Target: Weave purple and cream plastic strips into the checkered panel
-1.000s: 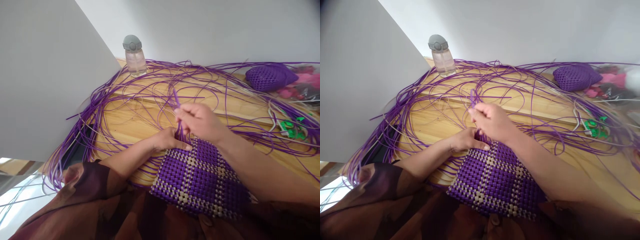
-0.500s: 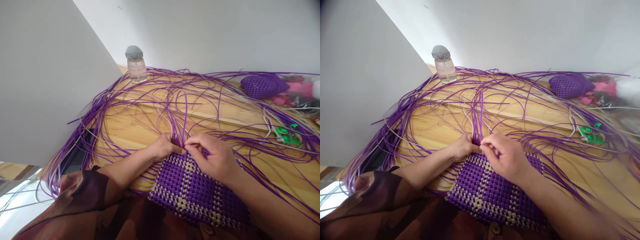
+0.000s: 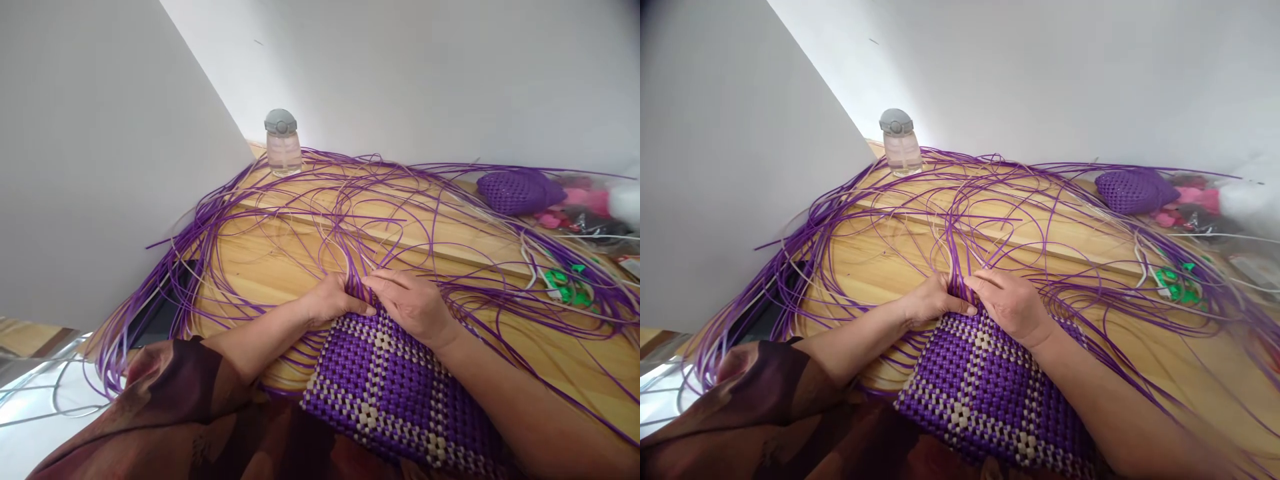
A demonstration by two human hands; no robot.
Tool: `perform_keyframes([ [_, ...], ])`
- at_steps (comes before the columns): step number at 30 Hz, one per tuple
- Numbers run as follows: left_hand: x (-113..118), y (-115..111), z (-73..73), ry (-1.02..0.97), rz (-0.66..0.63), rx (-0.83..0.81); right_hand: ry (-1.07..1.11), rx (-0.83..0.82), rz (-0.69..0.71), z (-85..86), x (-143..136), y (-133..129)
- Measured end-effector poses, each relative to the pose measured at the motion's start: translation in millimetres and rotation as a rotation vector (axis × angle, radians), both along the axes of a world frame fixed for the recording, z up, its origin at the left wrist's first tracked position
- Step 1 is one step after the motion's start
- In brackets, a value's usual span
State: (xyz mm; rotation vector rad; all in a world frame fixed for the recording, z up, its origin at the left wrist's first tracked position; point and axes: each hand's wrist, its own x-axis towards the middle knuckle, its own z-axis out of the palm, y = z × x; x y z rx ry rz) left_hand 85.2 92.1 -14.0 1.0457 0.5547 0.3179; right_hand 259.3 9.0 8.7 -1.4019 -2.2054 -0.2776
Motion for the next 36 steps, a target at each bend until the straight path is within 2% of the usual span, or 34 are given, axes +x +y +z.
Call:
perform_keyframes([
  [4, -3.5, 5.8, 5.0, 0.073, -0.068, 0.122, -0.14, 0.154, 0.127, 15.5, 11.3, -5.3],
  [7, -6.9, 10.0, 8.0, 0.173, -0.104, 0.237, -0.202, 0.116, 0.152, 25.6, 13.0, -10.6],
  [10, -8.9, 11.9, 6.6, 0.219, -0.136, 0.31, -0.131, -0.086, -0.036, 29.1, 9.7, -11.8],
  [13, -8.6, 9.9, 3.3, 0.136, -0.166, 0.221, -0.021, -0.361, -0.195, 32.7, 7.6, -9.3],
  [16, -6.5, 5.2, 1.2, 0.057, -0.139, 0.115, 0.014, -0.496, -0.152, 42.6, 6.5, -6.8],
  [19, -4.9, 1.9, 0.9, 0.055, -0.096, 0.106, 0.08, -0.58, -0.154, 54.9, 0.9, -5.1],
  [23, -6.0, 2.0, 2.4, 0.012, -0.123, 0.09, 0.569, -0.985, -0.282, 61.8, -13.7, -0.2],
  [25, -7.0, 2.7, 3.1, -0.037, -0.148, 0.074, 0.778, -1.111, -0.335, 61.3, -19.4, 3.1],
  [28, -7.2, 2.6, 3.4, -0.079, -0.158, 0.061, 0.844, -1.125, -0.338, 59.8, -22.1, 6.0],
  [31, -5.8, 1.0, 4.2, -0.09, -0.132, 0.068, 0.808, -1.072, -0.29, 57.6, -21.4, 4.7],
  [36, -2.1, -3.0, 5.7, -0.076, -0.048, 0.036, 0.806, -0.942, -0.303, 47.2, -26.9, -4.3],
])
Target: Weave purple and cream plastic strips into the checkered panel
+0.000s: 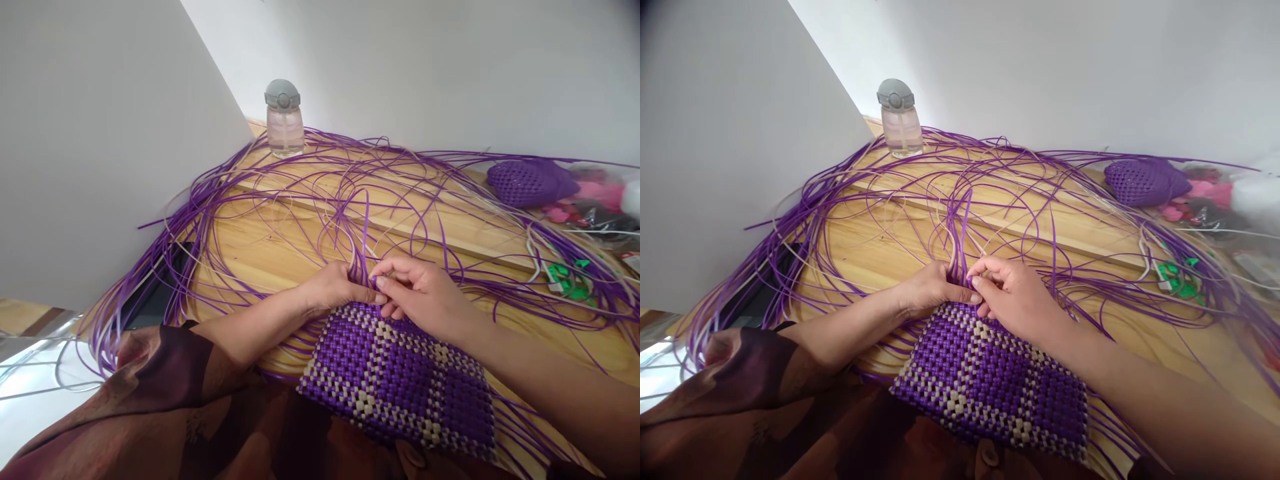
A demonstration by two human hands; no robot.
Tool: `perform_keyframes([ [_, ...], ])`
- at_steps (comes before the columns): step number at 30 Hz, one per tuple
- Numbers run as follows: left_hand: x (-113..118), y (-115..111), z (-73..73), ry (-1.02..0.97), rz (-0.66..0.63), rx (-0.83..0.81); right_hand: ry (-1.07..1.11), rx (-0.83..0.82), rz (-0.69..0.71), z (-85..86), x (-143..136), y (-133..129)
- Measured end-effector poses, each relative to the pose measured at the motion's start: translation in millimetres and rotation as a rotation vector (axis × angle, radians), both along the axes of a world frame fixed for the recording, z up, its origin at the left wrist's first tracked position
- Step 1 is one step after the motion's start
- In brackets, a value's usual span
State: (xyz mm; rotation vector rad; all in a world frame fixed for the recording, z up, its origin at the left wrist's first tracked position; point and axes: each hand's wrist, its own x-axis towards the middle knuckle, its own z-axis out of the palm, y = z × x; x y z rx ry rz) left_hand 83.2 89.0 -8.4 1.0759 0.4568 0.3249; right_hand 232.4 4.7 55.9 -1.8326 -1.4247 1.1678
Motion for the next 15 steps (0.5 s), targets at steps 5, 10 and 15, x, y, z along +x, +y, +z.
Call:
perform_keyframes([
  [5, 1.9, -4.2, -3.3, 0.069, 0.082, 0.056, 0.02, 0.103, 0.039, -3.3, 1.7, -5.5],
  [10, 1.7, -7.4, -0.5, 0.104, 0.12, 0.101, -0.352, 0.543, 0.457, 4.7, 21.4, 11.6],
  [15, 0.6, -7.3, 2.6, 0.126, 0.132, 0.109, -0.562, 0.717, 0.654, -0.7, 39.6, 33.4],
])
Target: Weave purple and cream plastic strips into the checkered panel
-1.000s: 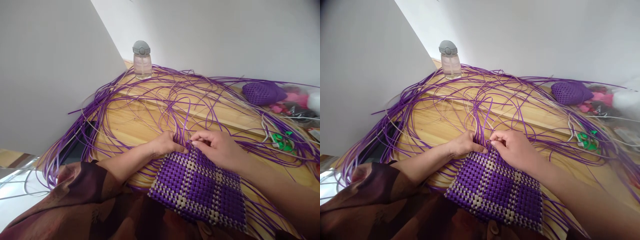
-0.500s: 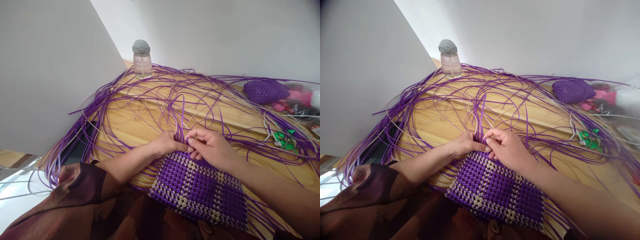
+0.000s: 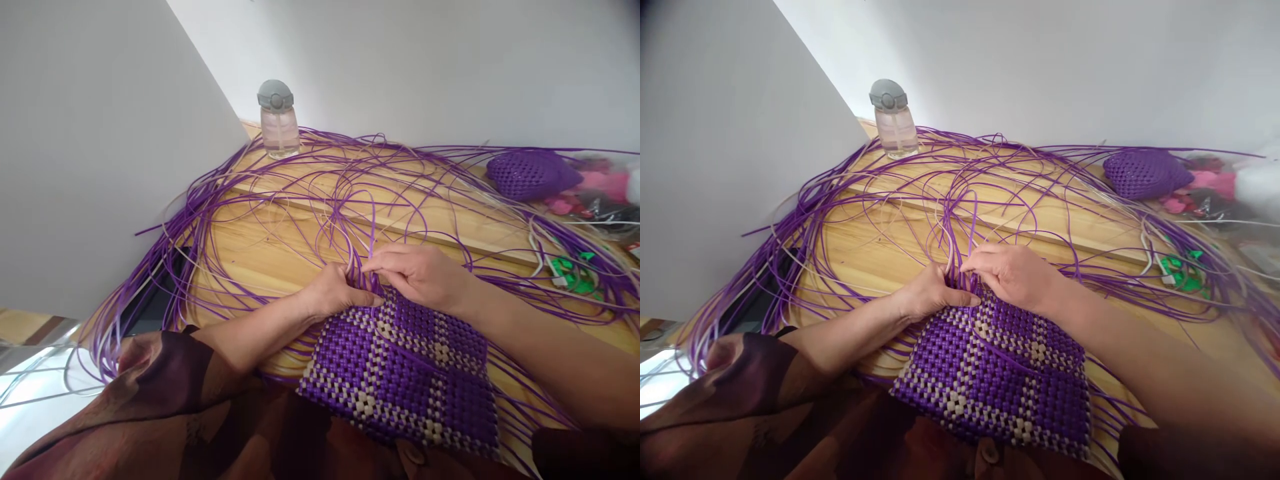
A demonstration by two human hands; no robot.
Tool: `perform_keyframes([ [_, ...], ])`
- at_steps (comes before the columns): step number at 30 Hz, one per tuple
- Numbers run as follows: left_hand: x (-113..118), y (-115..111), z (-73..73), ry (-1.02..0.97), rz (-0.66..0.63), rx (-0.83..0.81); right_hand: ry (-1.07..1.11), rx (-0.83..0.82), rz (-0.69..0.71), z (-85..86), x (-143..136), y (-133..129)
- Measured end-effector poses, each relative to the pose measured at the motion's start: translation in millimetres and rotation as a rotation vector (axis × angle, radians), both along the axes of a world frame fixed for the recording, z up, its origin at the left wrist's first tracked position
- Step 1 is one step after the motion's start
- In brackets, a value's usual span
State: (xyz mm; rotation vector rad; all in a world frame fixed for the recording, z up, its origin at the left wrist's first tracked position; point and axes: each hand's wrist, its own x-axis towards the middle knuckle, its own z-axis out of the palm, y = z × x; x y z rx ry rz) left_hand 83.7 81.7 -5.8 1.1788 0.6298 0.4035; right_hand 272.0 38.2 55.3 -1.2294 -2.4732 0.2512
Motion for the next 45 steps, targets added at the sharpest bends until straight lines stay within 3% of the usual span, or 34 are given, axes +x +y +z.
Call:
perform_keyframes([
  [3, -0.4, 1.0, -0.5, 0.06, 0.005, 0.029, -0.096, 0.049, -0.034, 1.3, 13.9, -0.9],
  [7, 0.8, 1.3, 0.0, 0.116, -0.002, -0.028, -0.175, 0.019, -0.024, 16.5, 24.2, -17.0],
  [10, 1.5, 0.0, 0.6, 0.135, 0.001, -0.02, -0.171, 0.023, 0.07, 28.6, 11.8, -25.7],
  [13, 0.9, -2.2, 0.6, 0.075, 0.003, 0.081, -0.158, 0.037, 0.136, 29.6, -8.7, -19.5],
  [16, 0.1, -3.7, 0.1, 0.003, 0.019, 0.105, -0.087, -0.061, -0.026, 21.4, -18.9, -4.7],
  [20, 0.2, -2.8, -1.8, 0.013, 0.02, 0.07, -0.014, -0.15, -0.217, 14.0, -11.7, 4.7],
  [26, 1.0, -0.2, -2.4, 0.086, 0.02, -0.027, -0.16, -0.196, -0.225, 21.0, -3.4, -9.3],
  [35, 4.8, -0.9, -1.2, -0.007, 0.079, -0.129, -0.364, -0.051, -0.137, 31.7, -20.1, -34.7],
  [40, 4.9, 0.4, -3.2, 0.041, 0.069, -0.096, -0.389, -0.107, -0.278, 23.4, -28.5, -39.4],
  [45, 3.4, 1.1, -1.5, 0.044, 0.028, -0.061, -0.181, -0.199, -0.431, 6.5, -27.2, -39.3],
])
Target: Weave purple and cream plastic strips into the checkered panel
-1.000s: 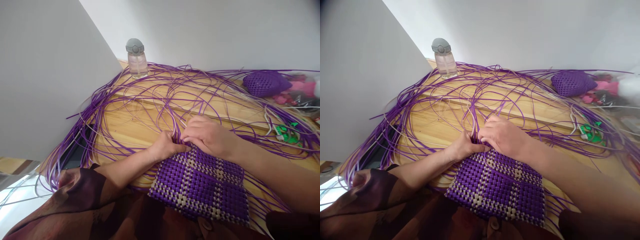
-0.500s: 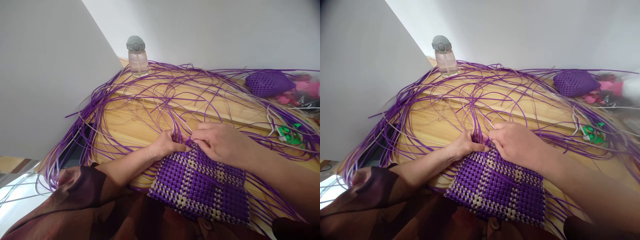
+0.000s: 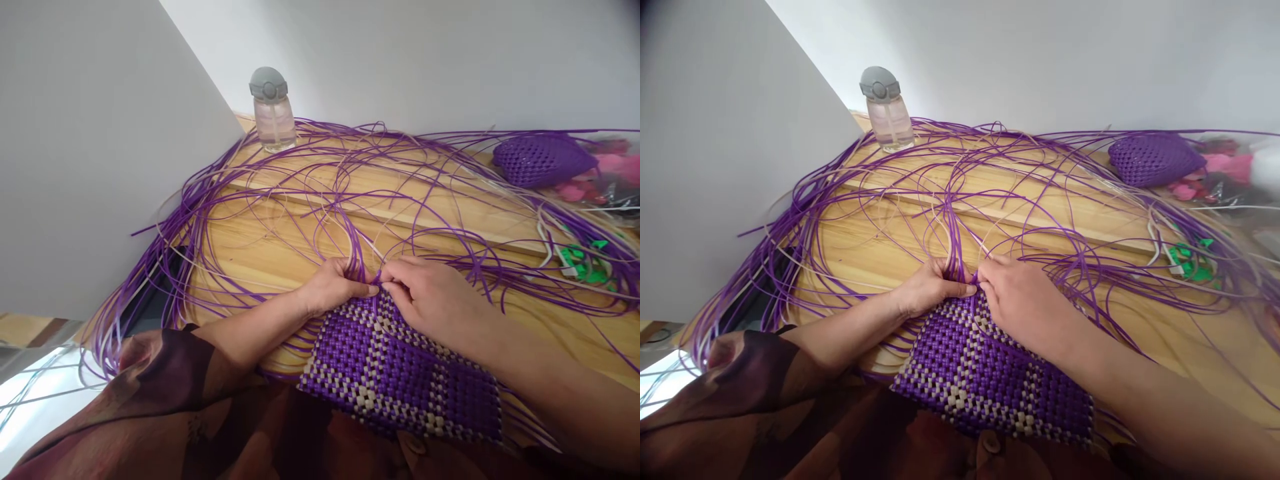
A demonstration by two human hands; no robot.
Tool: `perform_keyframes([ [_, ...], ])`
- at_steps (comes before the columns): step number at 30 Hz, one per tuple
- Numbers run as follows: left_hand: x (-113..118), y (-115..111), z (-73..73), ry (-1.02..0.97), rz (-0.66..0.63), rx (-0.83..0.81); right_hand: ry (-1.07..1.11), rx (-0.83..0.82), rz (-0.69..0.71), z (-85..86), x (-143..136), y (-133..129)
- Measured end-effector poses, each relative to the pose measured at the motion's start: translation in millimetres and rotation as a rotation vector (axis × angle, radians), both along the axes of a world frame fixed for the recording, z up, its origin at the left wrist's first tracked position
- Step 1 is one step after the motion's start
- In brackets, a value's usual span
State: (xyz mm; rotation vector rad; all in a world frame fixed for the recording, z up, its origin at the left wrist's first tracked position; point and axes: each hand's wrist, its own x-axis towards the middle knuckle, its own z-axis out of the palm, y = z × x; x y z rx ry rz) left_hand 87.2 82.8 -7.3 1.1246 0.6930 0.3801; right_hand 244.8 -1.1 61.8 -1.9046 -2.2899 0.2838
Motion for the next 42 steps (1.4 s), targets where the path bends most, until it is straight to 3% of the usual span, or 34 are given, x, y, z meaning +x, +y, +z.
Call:
perform_keyframes([
  [3, -0.6, -0.7, 0.6, -0.033, -0.017, 0.035, 0.11, -0.008, 0.039, -1.0, 6.1, 5.5],
  [7, 0.3, -1.6, -2.3, -0.019, -0.025, 0.011, 0.08, -0.072, 0.086, 3.8, 9.9, 12.2],
  [14, 2.6, -3.0, -5.5, -0.021, 0.055, 0.0, 0.108, -0.126, 0.051, 3.4, 12.7, 14.7],
  [18, 3.2, -3.7, -4.4, -0.008, 0.022, -0.039, 0.164, -0.091, 0.038, -0.7, 16.0, 12.8],
  [23, 2.7, -3.0, -5.4, -0.021, -0.053, -0.085, -0.003, 0.264, -0.005, -6.6, 3.4, -23.1],
  [28, 0.0, -0.5, -8.6, 0.01, -0.057, 0.061, -0.013, 0.121, -0.003, -18.4, -6.4, -63.1],
  [32, -2.0, 0.5, -5.8, 0.076, -0.053, 0.175, -0.025, 0.255, -0.092, -19.3, 3.7, -69.0],
  [37, -1.3, -1.0, 1.1, 0.143, -0.055, 0.231, -0.335, 0.332, 0.157, -7.0, 14.5, -66.0],
  [40, 0.1, -1.5, 1.0, 0.16, -0.047, 0.247, -0.413, 0.211, 0.26, 3.4, 11.6, -65.1],
  [42, 0.8, -1.0, -0.9, 0.152, -0.044, 0.245, -0.339, 0.095, 0.333, 11.4, 8.1, -61.7],
])
